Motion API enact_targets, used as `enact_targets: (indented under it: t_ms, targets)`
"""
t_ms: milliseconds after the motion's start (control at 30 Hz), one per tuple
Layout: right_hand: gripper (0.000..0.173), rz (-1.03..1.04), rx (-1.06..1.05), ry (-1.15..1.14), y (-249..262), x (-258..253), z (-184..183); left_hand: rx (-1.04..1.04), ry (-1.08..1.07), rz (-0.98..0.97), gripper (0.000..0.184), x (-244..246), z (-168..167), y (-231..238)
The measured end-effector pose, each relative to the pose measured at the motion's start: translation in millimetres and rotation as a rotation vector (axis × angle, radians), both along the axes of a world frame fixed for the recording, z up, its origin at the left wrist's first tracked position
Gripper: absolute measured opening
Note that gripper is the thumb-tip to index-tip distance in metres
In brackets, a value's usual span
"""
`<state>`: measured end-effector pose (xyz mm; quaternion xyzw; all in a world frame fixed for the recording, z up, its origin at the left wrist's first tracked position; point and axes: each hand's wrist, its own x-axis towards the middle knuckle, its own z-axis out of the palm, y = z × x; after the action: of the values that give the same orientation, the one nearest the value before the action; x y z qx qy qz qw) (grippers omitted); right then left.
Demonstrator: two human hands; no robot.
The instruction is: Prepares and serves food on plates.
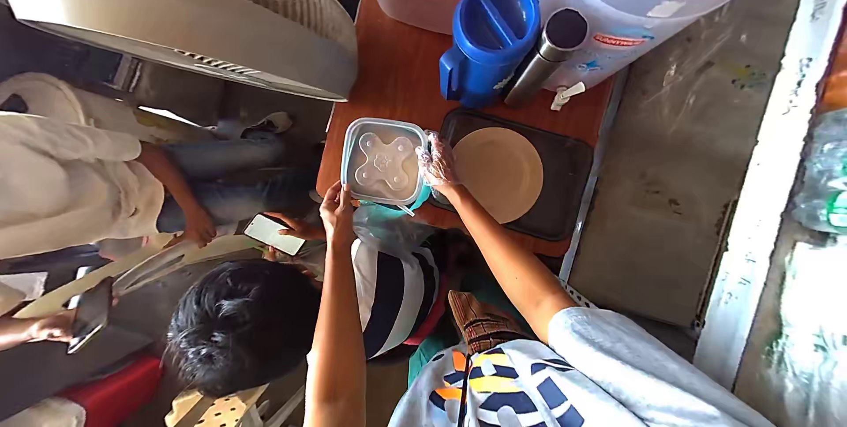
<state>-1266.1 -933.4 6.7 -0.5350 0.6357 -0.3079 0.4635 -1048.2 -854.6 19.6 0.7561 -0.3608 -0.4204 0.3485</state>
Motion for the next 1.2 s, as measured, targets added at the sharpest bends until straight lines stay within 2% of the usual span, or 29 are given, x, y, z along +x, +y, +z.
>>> enact_targets:
  t_ms: [100,200,300,467,600,767,833,900,1033,1100,1200]
  targets:
    - [0.04,-0.023,0.062,-0.096,11.1,-35.0,38.2,-0.107,0.001,-0.049,0.034,-27.1,34.8,6.0]
    - [0.038,-0.075,0.024,-0.139,25.1,-85.7,41.6,-0.083,-0.019,-0.161,0.036,-72.8,51.0,18.1]
    - [0.041,-0.086,0.087,-0.067,37.3,-143.0,37.2,0.006,0.034,-0.262,0.04,-121.7,39.1,23.8]
    - [0.042,-0.176,0.143,0.008,49.0,-202.9,3.0,0.046,0.107,-0.363,0.037,-179.9,-7.9,21.2]
    - [0.043,-0.208,0.127,-0.019,53.4,-212.9,-23.7,0.079,0.082,-0.366,0.035,-191.0,-30.2,18.1]
    - [0.047,-0.294,0.135,0.008,58.6,-207.7,-25.9,0.141,0.113,-0.393,0.043,-173.5,-28.3,11.3]
    - [0.051,-0.384,0.204,0.12,64.9,-210.3,-33.1,0.175,0.161,-0.283,0.046,-160.5,-26.6,11.7]
    - [0.044,-0.381,0.288,0.239,78.1,-215.1,-42.5,0.184,0.159,-0.081,0.044,-142.7,-28.4,20.6]
    - [0.038,-0.411,0.372,0.107,90.7,-208.2,-63.2,0.214,0.114,0.381,0.056,-96.5,-53.6,41.3]
    - [0.035,-0.431,0.394,0.033,87.0,-207.6,-65.7,0.23,0.14,0.426,0.049,-82.1,-61.0,35.8]
    - [0.031,-0.411,0.449,-0.1,82.0,-212.4,-61.5,0.227,0.254,0.372,0.037,-71.8,-73.3,18.8]
